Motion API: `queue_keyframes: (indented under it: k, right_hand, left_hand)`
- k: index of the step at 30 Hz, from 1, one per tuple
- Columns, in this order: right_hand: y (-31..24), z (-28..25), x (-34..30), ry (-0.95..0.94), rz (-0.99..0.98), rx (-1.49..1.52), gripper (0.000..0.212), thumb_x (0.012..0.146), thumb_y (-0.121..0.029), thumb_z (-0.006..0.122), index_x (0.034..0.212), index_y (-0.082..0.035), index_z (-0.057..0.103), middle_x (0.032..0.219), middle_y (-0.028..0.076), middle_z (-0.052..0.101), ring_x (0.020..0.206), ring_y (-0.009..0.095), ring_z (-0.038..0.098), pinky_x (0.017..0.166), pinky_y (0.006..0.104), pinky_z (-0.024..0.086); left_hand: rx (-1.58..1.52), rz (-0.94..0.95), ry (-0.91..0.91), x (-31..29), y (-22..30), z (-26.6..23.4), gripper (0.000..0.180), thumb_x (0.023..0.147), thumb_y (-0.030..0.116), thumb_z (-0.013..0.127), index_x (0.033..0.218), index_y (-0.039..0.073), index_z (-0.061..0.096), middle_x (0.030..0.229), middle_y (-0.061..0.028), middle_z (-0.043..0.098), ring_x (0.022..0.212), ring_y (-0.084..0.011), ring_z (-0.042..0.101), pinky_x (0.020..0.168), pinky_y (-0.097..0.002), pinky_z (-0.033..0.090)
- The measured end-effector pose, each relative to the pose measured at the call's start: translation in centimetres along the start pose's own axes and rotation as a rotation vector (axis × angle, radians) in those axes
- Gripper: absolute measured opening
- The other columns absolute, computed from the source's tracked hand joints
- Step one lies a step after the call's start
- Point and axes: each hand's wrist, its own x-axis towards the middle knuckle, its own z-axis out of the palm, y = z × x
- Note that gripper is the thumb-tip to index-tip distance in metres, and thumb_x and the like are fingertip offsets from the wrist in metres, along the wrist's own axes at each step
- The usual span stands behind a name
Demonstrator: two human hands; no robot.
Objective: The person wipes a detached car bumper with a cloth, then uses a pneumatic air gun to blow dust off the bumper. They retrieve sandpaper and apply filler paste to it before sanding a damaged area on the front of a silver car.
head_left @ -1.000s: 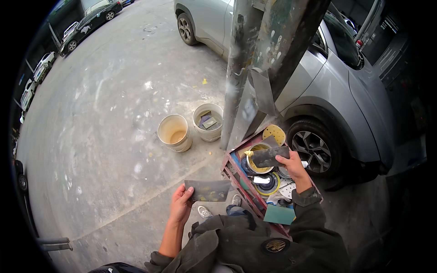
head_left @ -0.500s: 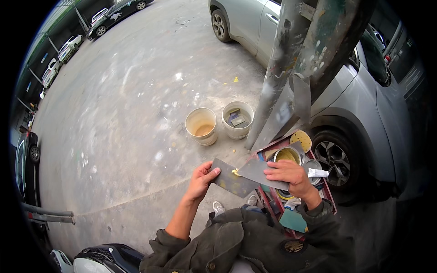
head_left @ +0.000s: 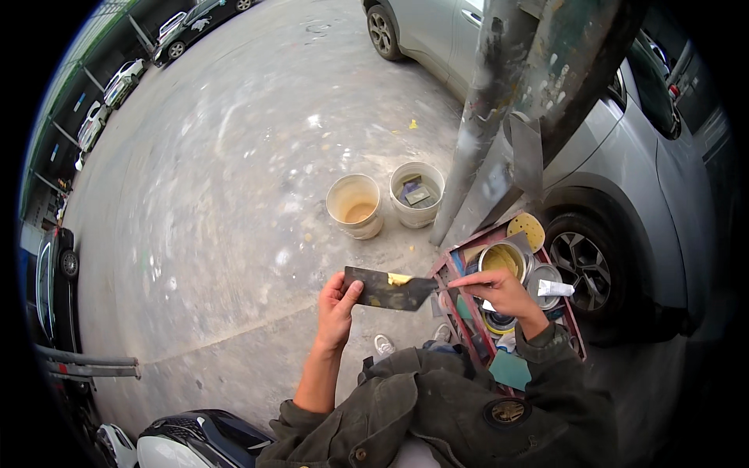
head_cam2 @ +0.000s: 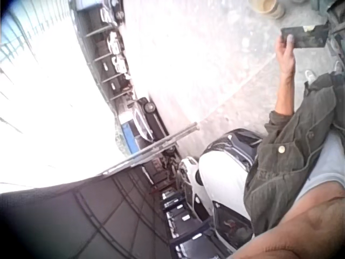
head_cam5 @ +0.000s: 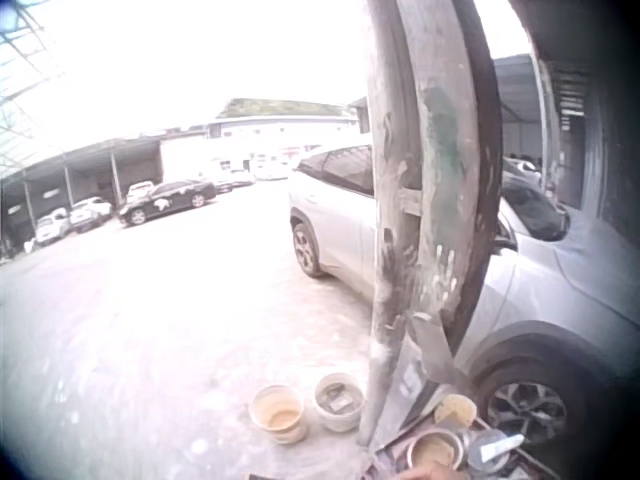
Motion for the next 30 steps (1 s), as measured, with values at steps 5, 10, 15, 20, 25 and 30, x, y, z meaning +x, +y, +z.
queue_keyframes:
  k: [5, 10, 15, 20, 25, 30]
  right_hand:
    - [4.8, 1.0, -1.1, 0.371, 0.156, 0.338, 0.016, 0.091, -0.008, 0.063, 0.102, 0.003, 0.066, 0.089, 0.001, 0.067, 0.078, 0.007, 0.059, 0.071, 0.0243, 0.048]
    - [9.0, 4.6, -1.8, 0.530, 0.168, 0.897, 0.033, 0.096, -0.016, 0.058, 0.124, -0.001, 0.055, 0.107, 0.002, 0.064, 0.094, 0.010, 0.061, 0.083, 0.0279, 0.049]
    - [10.5, 8.9, -2.9, 0.420, 0.125, 0.848, 0.034, 0.095, -0.020, 0.061, 0.123, -0.002, 0.056, 0.106, 0.001, 0.064, 0.090, 0.007, 0.059, 0.078, 0.0249, 0.049]
    - [12.0, 5.5, -5.2, 0.328, 0.144, 0.868, 0.032, 0.094, -0.020, 0.061, 0.120, 0.000, 0.058, 0.100, 0.002, 0.067, 0.090, 0.009, 0.062, 0.073, 0.0239, 0.052]
    - [22.2, -6.8, -10.8, 1.139, 0.392, 0.636, 0.019, 0.092, -0.014, 0.060, 0.101, 0.001, 0.066, 0.084, 0.008, 0.069, 0.066, 0.010, 0.064, 0.056, 0.0222, 0.051]
    - [27.5, -12.0, -12.8, 1.215, 0.504, 0.152, 0.017, 0.086, -0.013, 0.067, 0.093, 0.002, 0.069, 0.076, 0.007, 0.069, 0.055, 0.010, 0.062, 0.049, 0.0231, 0.050]
  left_hand:
    - [-0.059, -0.101, 0.144, 0.4, -1.2, 1.1, 0.018, 0.094, 0.013, 0.060, 0.108, 0.002, 0.058, 0.096, -0.0042, 0.068, 0.081, -0.0083, 0.063, 0.076, -0.0246, 0.051]
    - [-0.175, -0.325, 0.082, -0.6, -4.1, 3.8, 0.019, 0.095, 0.012, 0.059, 0.112, 0.004, 0.057, 0.104, -0.0051, 0.066, 0.093, -0.0139, 0.064, 0.084, -0.0314, 0.053]
    - [-0.248, -0.517, -0.024, -2.7, -6.3, 8.0, 0.021, 0.095, 0.010, 0.058, 0.115, 0.007, 0.056, 0.111, -0.0054, 0.064, 0.102, -0.0179, 0.063, 0.089, -0.0379, 0.053]
    - [-0.224, -0.521, -0.030, -2.4, -7.0, 8.9, 0.021, 0.093, 0.009, 0.060, 0.114, 0.006, 0.057, 0.113, -0.0066, 0.064, 0.102, -0.0184, 0.063, 0.090, -0.0388, 0.053]
    - [-0.236, -0.444, -0.001, -2.0, -6.8, 7.9, 0.022, 0.094, 0.009, 0.060, 0.115, 0.005, 0.056, 0.114, -0.0075, 0.064, 0.102, -0.0189, 0.063, 0.090, -0.0376, 0.053]
    - [-0.232, -0.435, 0.047, -2.6, -6.5, 8.2, 0.023, 0.094, 0.009, 0.059, 0.116, 0.005, 0.056, 0.115, -0.0083, 0.064, 0.103, -0.0196, 0.063, 0.090, -0.0381, 0.053]
